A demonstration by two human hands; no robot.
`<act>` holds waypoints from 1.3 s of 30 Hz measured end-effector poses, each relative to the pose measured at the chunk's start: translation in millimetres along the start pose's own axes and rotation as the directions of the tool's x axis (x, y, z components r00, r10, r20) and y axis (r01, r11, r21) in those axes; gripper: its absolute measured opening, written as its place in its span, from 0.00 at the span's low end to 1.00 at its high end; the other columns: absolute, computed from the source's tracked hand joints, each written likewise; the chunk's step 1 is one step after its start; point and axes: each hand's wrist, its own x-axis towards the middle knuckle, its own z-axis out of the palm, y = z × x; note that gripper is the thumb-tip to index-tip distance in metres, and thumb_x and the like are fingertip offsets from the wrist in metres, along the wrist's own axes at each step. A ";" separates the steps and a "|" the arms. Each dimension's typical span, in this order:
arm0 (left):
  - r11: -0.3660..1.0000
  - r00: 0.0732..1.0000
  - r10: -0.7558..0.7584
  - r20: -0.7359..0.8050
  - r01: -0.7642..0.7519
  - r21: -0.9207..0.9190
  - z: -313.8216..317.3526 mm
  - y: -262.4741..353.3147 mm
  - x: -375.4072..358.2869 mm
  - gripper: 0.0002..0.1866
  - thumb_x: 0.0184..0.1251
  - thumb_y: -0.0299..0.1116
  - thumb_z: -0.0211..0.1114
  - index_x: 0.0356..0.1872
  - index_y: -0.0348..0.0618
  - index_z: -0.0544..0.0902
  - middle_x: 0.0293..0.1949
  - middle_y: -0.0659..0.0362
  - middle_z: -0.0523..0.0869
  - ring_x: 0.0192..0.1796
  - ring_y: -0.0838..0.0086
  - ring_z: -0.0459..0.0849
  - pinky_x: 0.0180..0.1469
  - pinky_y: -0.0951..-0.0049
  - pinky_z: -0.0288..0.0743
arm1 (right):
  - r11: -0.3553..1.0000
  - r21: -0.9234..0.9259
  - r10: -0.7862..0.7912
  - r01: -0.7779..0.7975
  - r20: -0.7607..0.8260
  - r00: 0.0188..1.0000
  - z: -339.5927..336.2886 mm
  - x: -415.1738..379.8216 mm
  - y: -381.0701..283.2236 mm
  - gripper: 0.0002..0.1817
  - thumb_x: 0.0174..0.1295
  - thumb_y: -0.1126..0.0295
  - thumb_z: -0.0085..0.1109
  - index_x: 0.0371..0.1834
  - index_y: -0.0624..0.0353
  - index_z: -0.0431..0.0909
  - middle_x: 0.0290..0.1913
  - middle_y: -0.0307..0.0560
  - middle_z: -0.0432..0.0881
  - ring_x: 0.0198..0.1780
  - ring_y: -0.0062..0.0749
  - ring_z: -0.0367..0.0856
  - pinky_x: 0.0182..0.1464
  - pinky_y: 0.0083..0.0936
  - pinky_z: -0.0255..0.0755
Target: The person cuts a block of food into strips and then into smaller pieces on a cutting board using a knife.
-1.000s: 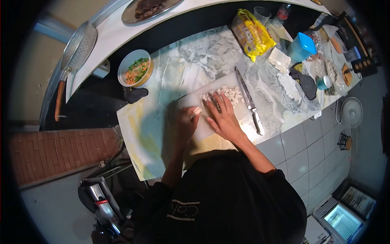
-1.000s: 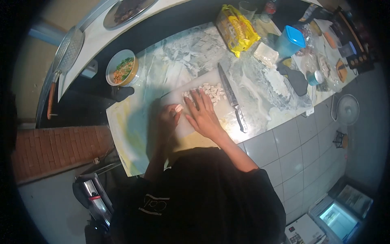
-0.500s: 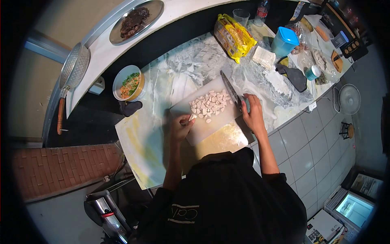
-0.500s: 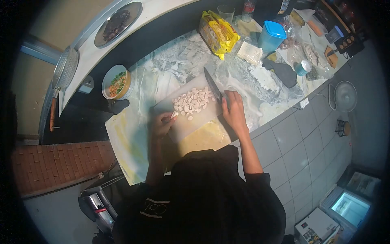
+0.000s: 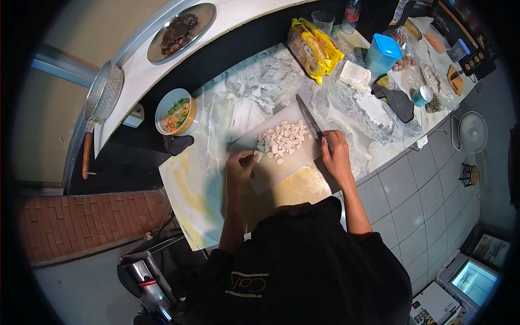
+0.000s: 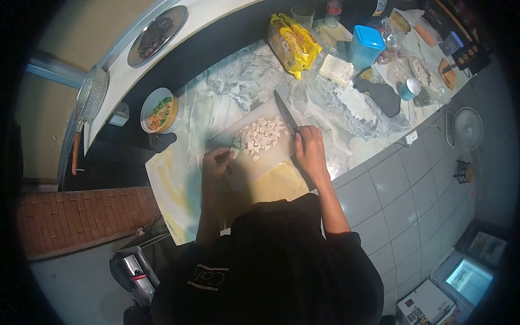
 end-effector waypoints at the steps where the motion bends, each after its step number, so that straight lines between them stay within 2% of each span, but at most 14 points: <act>1: 1.000 1.000 -0.001 -0.004 0.001 -0.001 1.1 -0.7 -0.7 0.16 0.57 0.33 0.73 0.42 0.32 0.85 0.36 0.51 0.88 0.38 0.71 0.87 0.45 0.72 0.80 | 1.000 0.001 -0.003 0.003 0.003 1.000 0.0 0.9 -0.1 0.10 0.60 0.79 0.53 0.45 0.69 0.76 0.42 0.60 0.77 0.47 0.56 0.73 0.52 0.42 0.67; 3: 0.995 0.999 -0.047 0.019 0.048 -0.085 1.6 2.4 -3.2 0.16 0.59 0.32 0.72 0.44 0.32 0.84 0.36 0.51 0.88 0.38 0.74 0.86 0.44 0.73 0.79 | 1.000 -0.005 -0.007 0.007 0.003 1.000 -0.3 2.1 -0.5 0.10 0.60 0.80 0.53 0.44 0.69 0.76 0.42 0.60 0.77 0.47 0.56 0.73 0.51 0.42 0.68; 7: 0.991 0.994 -0.108 -0.001 0.108 -0.076 5.9 8.3 -9.2 0.16 0.60 0.32 0.71 0.45 0.32 0.83 0.35 0.53 0.88 0.36 0.77 0.85 0.41 0.74 0.78 | 1.000 -0.011 -0.013 0.014 0.022 1.000 0.0 5.0 0.2 0.10 0.61 0.79 0.53 0.44 0.69 0.76 0.41 0.60 0.77 0.46 0.56 0.73 0.51 0.42 0.68; 9: 0.991 0.995 -0.098 0.003 0.098 -0.095 9.9 -0.9 -7.3 0.17 0.60 0.32 0.71 0.46 0.31 0.82 0.33 0.53 0.88 0.33 0.78 0.83 0.37 0.75 0.77 | 0.999 -0.041 -0.018 0.020 0.029 0.999 2.2 5.7 5.0 0.09 0.60 0.79 0.54 0.44 0.69 0.76 0.41 0.61 0.76 0.45 0.57 0.73 0.50 0.43 0.68; 13: 0.998 0.997 -0.054 -0.049 0.053 -0.033 16.1 -3.6 -8.3 0.17 0.57 0.31 0.72 0.45 0.32 0.82 0.34 0.53 0.87 0.33 0.76 0.83 0.37 0.73 0.76 | 0.995 -0.086 -0.038 0.043 0.050 0.998 4.5 3.8 14.8 0.09 0.60 0.79 0.55 0.43 0.69 0.76 0.40 0.61 0.76 0.45 0.57 0.73 0.50 0.44 0.68; 15: 0.991 0.986 0.120 -0.112 -0.126 -0.049 20.4 -1.5 -11.1 0.17 0.53 0.30 0.73 0.44 0.34 0.82 0.36 0.51 0.86 0.35 0.67 0.84 0.40 0.68 0.77 | 0.992 -0.123 0.027 -0.018 0.074 0.997 3.5 0.4 15.9 0.10 0.61 0.76 0.56 0.45 0.67 0.77 0.45 0.60 0.77 0.50 0.57 0.73 0.54 0.42 0.67; 16: 0.990 0.986 0.121 -0.112 -0.128 -0.051 21.7 0.4 -12.2 0.17 0.53 0.30 0.73 0.44 0.34 0.82 0.36 0.51 0.86 0.35 0.67 0.84 0.40 0.68 0.77 | 0.992 -0.125 0.026 -0.017 0.073 0.997 3.4 -1.4 16.2 0.10 0.61 0.76 0.56 0.45 0.67 0.77 0.45 0.60 0.77 0.50 0.57 0.73 0.54 0.42 0.67; 18: 0.969 0.965 0.206 -0.161 -0.178 0.171 23.9 4.5 -12.4 0.17 0.52 0.31 0.73 0.44 0.36 0.83 0.38 0.49 0.85 0.37 0.58 0.84 0.42 0.62 0.77 | 0.983 -0.180 0.052 -0.033 0.101 0.994 3.8 -2.6 17.1 0.14 0.59 0.75 0.59 0.48 0.67 0.76 0.48 0.60 0.75 0.52 0.57 0.72 0.55 0.42 0.67; 19: 0.968 0.965 0.212 -0.157 -0.185 0.170 25.8 4.3 -11.8 0.17 0.52 0.31 0.73 0.44 0.36 0.83 0.38 0.49 0.85 0.37 0.58 0.84 0.42 0.62 0.77 | 0.983 -0.182 0.053 -0.035 0.094 0.994 4.5 -2.4 18.9 0.14 0.59 0.75 0.59 0.48 0.67 0.76 0.48 0.60 0.75 0.52 0.57 0.72 0.55 0.42 0.67; 21: 0.902 0.891 0.386 -0.239 -0.310 0.299 30.6 -0.1 -13.8 0.16 0.53 0.33 0.72 0.43 0.37 0.83 0.38 0.47 0.85 0.37 0.53 0.83 0.41 0.59 0.77 | 0.978 -0.208 -0.012 0.033 0.098 0.995 6.1 -5.4 22.5 0.18 0.56 0.75 0.62 0.50 0.67 0.73 0.47 0.63 0.73 0.48 0.59 0.71 0.52 0.47 0.68; 30: 0.964 0.970 0.186 -0.155 -0.150 0.221 30.4 -3.5 -16.7 0.17 0.56 0.35 0.70 0.47 0.40 0.82 0.42 0.52 0.86 0.46 0.54 0.82 0.51 0.57 0.72 | 0.972 -0.235 0.025 -0.002 0.096 0.995 8.9 -6.2 25.2 0.20 0.55 0.75 0.63 0.50 0.66 0.72 0.47 0.62 0.72 0.48 0.58 0.70 0.52 0.46 0.67; 33: 0.911 0.931 0.303 -0.205 -0.220 0.350 33.0 -11.6 -16.5 0.17 0.56 0.35 0.70 0.47 0.42 0.82 0.42 0.53 0.86 0.46 0.56 0.83 0.51 0.57 0.72 | 0.974 -0.225 0.034 -0.011 0.101 0.994 9.9 -5.3 25.9 0.20 0.55 0.75 0.62 0.51 0.66 0.72 0.47 0.62 0.71 0.49 0.58 0.70 0.52 0.47 0.67; 36: 0.931 0.956 0.209 -0.207 -0.130 0.341 35.5 -13.7 -19.9 0.18 0.57 0.34 0.70 0.49 0.43 0.81 0.43 0.52 0.86 0.46 0.57 0.83 0.51 0.57 0.72 | 0.973 -0.231 0.042 -0.019 0.094 0.995 8.0 -6.8 22.9 0.21 0.55 0.74 0.62 0.52 0.65 0.71 0.48 0.62 0.71 0.49 0.59 0.70 0.52 0.47 0.67; 39: 0.911 0.928 0.275 -0.250 -0.169 0.375 41.7 -20.1 -19.4 0.20 0.57 0.34 0.70 0.51 0.44 0.81 0.42 0.54 0.86 0.46 0.60 0.83 0.51 0.60 0.72 | 0.967 -0.251 0.080 -0.049 0.116 0.990 4.8 -10.8 19.5 0.22 0.56 0.73 0.62 0.54 0.64 0.69 0.49 0.63 0.71 0.49 0.60 0.70 0.52 0.48 0.68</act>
